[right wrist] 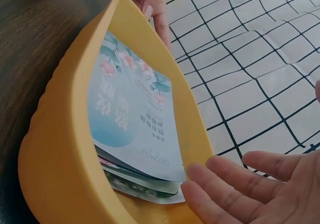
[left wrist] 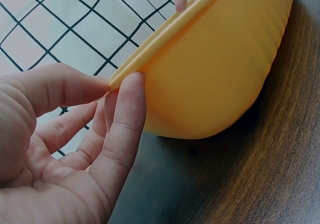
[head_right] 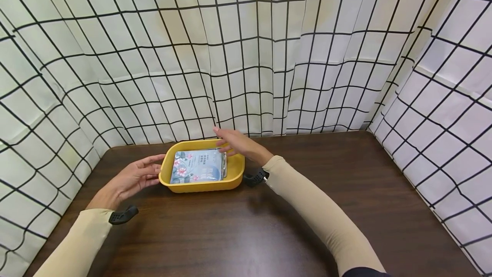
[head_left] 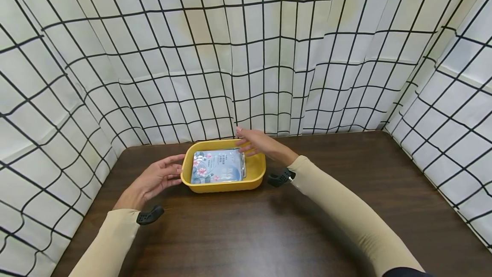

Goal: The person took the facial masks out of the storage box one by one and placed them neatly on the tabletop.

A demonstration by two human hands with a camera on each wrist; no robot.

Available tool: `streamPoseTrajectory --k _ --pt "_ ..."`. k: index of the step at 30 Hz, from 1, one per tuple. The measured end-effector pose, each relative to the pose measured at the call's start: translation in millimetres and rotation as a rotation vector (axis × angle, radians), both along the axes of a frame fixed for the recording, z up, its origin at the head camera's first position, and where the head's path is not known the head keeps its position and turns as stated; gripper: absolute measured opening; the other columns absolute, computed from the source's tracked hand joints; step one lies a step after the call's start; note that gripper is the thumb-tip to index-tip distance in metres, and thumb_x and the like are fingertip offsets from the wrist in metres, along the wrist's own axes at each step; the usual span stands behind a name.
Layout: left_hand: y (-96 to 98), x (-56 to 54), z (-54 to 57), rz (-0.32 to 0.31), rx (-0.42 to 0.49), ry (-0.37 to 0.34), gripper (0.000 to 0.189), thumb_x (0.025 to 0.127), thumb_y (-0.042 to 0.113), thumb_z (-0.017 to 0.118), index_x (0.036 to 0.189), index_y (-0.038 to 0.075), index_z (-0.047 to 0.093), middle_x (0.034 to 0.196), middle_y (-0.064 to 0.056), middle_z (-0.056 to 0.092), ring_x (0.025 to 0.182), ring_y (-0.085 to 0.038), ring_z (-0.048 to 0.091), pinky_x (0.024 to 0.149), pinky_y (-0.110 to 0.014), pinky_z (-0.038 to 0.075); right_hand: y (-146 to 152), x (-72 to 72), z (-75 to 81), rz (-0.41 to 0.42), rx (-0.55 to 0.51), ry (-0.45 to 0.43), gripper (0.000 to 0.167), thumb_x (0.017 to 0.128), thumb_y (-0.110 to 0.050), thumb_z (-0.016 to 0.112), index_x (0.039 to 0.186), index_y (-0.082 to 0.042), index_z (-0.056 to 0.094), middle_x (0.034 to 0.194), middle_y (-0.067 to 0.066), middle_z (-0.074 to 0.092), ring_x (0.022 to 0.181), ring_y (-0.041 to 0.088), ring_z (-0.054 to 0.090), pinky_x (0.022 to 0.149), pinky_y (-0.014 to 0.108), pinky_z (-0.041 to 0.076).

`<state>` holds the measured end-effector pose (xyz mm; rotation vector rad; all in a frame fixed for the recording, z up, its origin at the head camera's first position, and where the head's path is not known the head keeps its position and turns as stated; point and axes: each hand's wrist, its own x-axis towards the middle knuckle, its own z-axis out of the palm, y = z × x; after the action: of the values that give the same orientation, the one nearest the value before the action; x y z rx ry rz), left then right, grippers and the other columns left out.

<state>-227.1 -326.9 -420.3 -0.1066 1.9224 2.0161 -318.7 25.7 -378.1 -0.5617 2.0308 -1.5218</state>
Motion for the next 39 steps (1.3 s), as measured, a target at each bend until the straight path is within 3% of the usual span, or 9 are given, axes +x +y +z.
streamPoseTrajectory --k 15,32,39 --pt "0.7 1.6 -1.8 0.009 -0.025 0.01 0.064 0.101 0.008 0.062 0.158 0.008 0.032 0.111 -0.003 0.068 0.097 -0.016 0.07 0.09 -0.035 0.059 -8.3 -6.8 -6.3 -0.044 0.099 0.019 0.089 0.098 -0.074 0.032 0.152 -0.004 0.042 0.144 0.015 0.058 0.13 0.034 0.058 0.108 0.052 0.046" --pt "0.1 2.4 3.1 0.017 -0.024 0.006 0.063 0.101 0.01 0.062 0.157 0.009 0.033 0.112 -0.003 0.068 0.097 -0.016 0.069 0.09 -0.033 0.059 -13.1 -9.2 -8.5 -0.006 0.052 0.042 0.075 0.106 -0.06 0.028 0.15 -0.001 0.044 0.142 0.016 0.058 0.133 0.033 0.054 0.11 0.054 0.043" --pt "1.5 3.6 1.2 0.022 -0.02 0.011 0.063 0.101 0.01 0.062 0.157 0.009 0.034 0.112 -0.004 0.068 0.098 -0.016 0.07 0.09 -0.034 0.059 -16.4 -10.7 -10.5 0.007 0.083 0.031 0.072 0.107 -0.058 0.027 0.144 -0.001 0.052 0.136 0.014 0.062 0.127 0.029 0.056 0.11 0.049 0.045"
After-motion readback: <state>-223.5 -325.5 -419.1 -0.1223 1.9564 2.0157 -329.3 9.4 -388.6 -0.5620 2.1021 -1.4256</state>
